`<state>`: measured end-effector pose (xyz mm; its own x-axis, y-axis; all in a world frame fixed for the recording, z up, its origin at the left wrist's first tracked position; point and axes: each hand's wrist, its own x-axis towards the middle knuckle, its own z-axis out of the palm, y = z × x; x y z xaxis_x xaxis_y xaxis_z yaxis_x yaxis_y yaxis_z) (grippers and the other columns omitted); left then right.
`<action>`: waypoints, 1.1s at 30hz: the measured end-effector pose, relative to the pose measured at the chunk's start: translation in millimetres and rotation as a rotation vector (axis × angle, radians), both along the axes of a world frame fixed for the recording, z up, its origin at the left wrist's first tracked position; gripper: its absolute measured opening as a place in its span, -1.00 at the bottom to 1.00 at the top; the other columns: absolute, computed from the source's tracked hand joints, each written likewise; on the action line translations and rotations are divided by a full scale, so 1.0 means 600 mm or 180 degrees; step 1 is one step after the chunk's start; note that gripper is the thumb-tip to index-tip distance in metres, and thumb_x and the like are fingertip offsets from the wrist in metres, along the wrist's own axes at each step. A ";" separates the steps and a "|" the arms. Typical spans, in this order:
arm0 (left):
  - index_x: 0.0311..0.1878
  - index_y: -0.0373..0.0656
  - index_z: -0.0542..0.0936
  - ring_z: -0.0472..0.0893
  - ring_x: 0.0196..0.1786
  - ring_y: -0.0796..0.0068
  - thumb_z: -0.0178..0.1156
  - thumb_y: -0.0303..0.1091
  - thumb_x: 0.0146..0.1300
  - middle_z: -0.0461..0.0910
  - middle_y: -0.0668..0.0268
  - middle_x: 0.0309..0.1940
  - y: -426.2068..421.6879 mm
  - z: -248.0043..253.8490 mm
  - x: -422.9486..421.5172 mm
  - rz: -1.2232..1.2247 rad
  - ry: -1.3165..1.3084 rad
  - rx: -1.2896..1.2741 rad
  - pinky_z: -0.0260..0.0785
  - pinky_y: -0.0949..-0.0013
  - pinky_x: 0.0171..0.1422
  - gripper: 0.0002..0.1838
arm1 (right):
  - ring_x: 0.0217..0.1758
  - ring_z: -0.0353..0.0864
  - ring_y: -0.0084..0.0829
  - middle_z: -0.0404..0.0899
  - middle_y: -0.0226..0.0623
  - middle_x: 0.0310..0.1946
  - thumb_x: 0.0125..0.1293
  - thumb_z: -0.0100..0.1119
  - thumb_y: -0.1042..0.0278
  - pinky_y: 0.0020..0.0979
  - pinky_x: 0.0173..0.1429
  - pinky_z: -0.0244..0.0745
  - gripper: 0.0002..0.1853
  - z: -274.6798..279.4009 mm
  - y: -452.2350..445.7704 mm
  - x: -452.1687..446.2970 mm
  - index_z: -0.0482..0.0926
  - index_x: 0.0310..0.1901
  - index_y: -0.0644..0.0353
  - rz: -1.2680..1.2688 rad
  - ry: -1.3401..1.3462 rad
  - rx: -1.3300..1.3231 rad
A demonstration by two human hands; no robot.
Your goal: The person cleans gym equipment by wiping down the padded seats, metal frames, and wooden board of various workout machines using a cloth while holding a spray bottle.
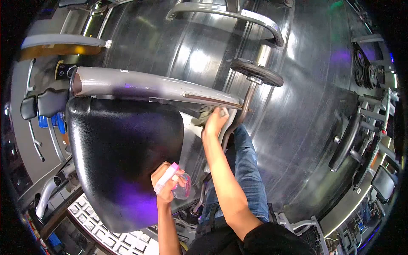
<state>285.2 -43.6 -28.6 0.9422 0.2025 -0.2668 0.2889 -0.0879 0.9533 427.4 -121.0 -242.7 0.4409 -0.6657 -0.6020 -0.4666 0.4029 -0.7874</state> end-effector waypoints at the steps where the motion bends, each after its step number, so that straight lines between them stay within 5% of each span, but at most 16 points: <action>1: -0.31 -0.42 0.62 0.63 -0.58 0.39 0.18 -0.05 0.29 0.60 0.11 -0.48 0.000 0.000 0.000 -0.0023 0.0025 0.0083 0.48 0.37 -0.38 -0.52 | -0.11 0.62 -0.24 0.55 -0.18 -0.10 0.43 0.02 0.40 -0.25 0.03 0.57 -0.67 -0.011 0.006 -0.007 0.34 0.18 0.25 -0.0218 -0.0024 0.0434; 2: -0.30 -0.42 0.62 0.63 -0.58 0.39 0.17 -0.05 0.30 0.60 0.12 -0.49 0.002 0.003 -0.001 -0.0041 0.0053 0.0177 0.48 0.37 -0.38 -0.53 | -0.11 0.62 -0.24 0.55 -0.18 -0.10 0.43 0.02 0.40 -0.25 0.03 0.57 -0.67 -0.024 0.001 -0.008 0.34 0.18 0.25 -0.0225 -0.0011 0.0454; 4: -0.30 -0.42 0.62 0.63 -0.58 0.40 0.17 -0.04 0.31 0.59 0.13 -0.48 0.001 0.004 0.002 -0.0038 0.0041 0.0163 0.47 0.37 -0.39 -0.52 | -0.10 0.66 -0.17 0.60 -0.17 -0.08 0.45 -0.06 0.38 -0.08 0.03 0.60 -0.71 -0.061 -0.036 0.007 0.42 0.14 0.26 -0.0846 -0.0360 0.1982; 6: -0.30 -0.42 0.62 0.63 -0.58 0.40 0.17 -0.04 0.32 0.59 0.14 -0.47 0.003 0.000 -0.002 -0.0020 0.0012 0.0124 0.47 0.38 -0.40 -0.52 | 0.04 0.66 -0.06 0.60 -0.15 0.10 0.49 -0.17 0.33 0.22 0.08 0.60 -0.65 -0.142 -0.071 0.015 0.51 0.17 0.19 -0.1020 -0.0251 0.2838; 8: -0.29 -0.43 0.62 0.62 -0.58 0.41 0.18 -0.03 0.31 0.58 0.15 -0.44 0.008 -0.008 -0.008 -0.0082 0.0056 0.0015 0.46 0.39 -0.41 -0.50 | 0.17 0.60 -0.08 0.59 -0.13 0.14 0.59 -0.24 0.11 0.11 0.20 0.58 -0.58 -0.138 -0.102 0.025 0.49 0.19 0.20 -0.0952 -0.0093 0.3023; 14: -0.32 -0.44 0.62 0.60 -0.58 0.44 0.20 -0.11 0.26 0.55 0.17 -0.47 0.000 0.003 0.004 0.0055 0.0066 -0.0173 0.45 0.40 -0.42 -0.56 | 0.21 0.58 -0.12 0.56 -0.10 0.19 0.58 -0.22 0.15 0.04 0.34 0.49 -0.56 -0.127 -0.084 0.010 0.47 0.23 0.26 -0.0574 -0.0157 0.3181; 17: -0.35 -0.43 0.62 0.59 -0.58 0.45 0.21 -0.20 0.24 0.54 0.19 -0.49 -0.002 0.002 0.009 0.0067 0.0071 -0.0183 0.43 0.41 -0.42 -0.63 | 0.04 0.64 -0.21 0.65 -0.23 0.02 0.55 -0.12 0.17 -0.07 0.19 0.56 -0.67 -0.101 -0.083 0.004 0.56 0.10 0.14 -0.0029 0.0009 0.3536; 22: -0.39 -0.41 0.60 0.58 -0.60 0.46 0.21 -0.31 0.20 0.52 0.22 -0.50 -0.007 0.000 0.020 0.0142 0.0093 -0.0415 0.42 0.41 -0.44 -0.73 | 0.04 0.68 -0.32 0.67 -0.30 0.00 0.55 -0.07 0.07 -0.19 0.12 0.62 -0.65 0.046 -0.175 -0.008 0.53 0.15 0.09 0.1341 0.0024 0.3175; 23: -0.36 -0.41 0.61 0.60 -0.62 0.41 0.24 -0.15 0.16 0.58 0.16 -0.45 -0.006 -0.009 0.020 0.0151 0.0113 -0.0387 0.44 0.37 -0.48 -0.61 | 0.07 0.68 -0.31 0.67 -0.28 0.03 0.54 -0.03 0.09 -0.20 0.13 0.63 -0.64 0.069 -0.198 -0.009 0.52 0.18 0.09 0.1471 -0.0100 0.3118; 28: -0.30 -0.40 0.61 0.60 -0.62 0.40 0.23 -0.19 0.15 0.61 0.15 -0.42 -0.003 -0.029 0.022 0.0206 -0.0070 -0.0689 0.45 0.38 -0.49 -0.64 | 0.06 0.70 -0.27 0.66 -0.25 0.05 0.46 0.13 0.16 -0.19 0.16 0.64 -0.62 0.197 -0.316 0.017 0.50 0.21 0.14 0.1985 -0.0256 0.3207; 31: -0.21 -0.35 0.64 0.59 -0.59 0.48 0.25 -0.30 0.24 0.60 0.26 -0.42 -0.003 -0.025 0.027 0.0137 -0.0027 -0.1013 0.42 0.43 -0.48 -0.75 | -0.01 0.71 -0.26 0.68 -0.24 0.00 0.43 0.13 0.12 -0.18 0.10 0.66 -0.59 0.245 -0.354 0.020 0.51 0.20 0.16 0.2219 -0.0248 0.2814; 33: -0.21 -0.33 0.65 0.59 -0.59 0.49 0.26 -0.30 0.24 0.62 0.28 -0.42 -0.003 -0.019 0.031 0.0153 -0.0008 -0.1111 0.42 0.42 -0.48 -0.76 | 0.07 0.70 -0.21 0.68 -0.22 0.07 0.36 0.11 -0.09 -0.08 0.22 0.59 -0.44 0.231 -0.381 0.023 0.55 0.20 0.18 0.2338 -0.0478 0.3218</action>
<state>304.0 -45.7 -40.1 0.9346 0.1435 -0.3255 0.2824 0.2572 0.9242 441.3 -349.5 -104.4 0.6194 0.4937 -0.6104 -0.7687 0.5395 -0.3436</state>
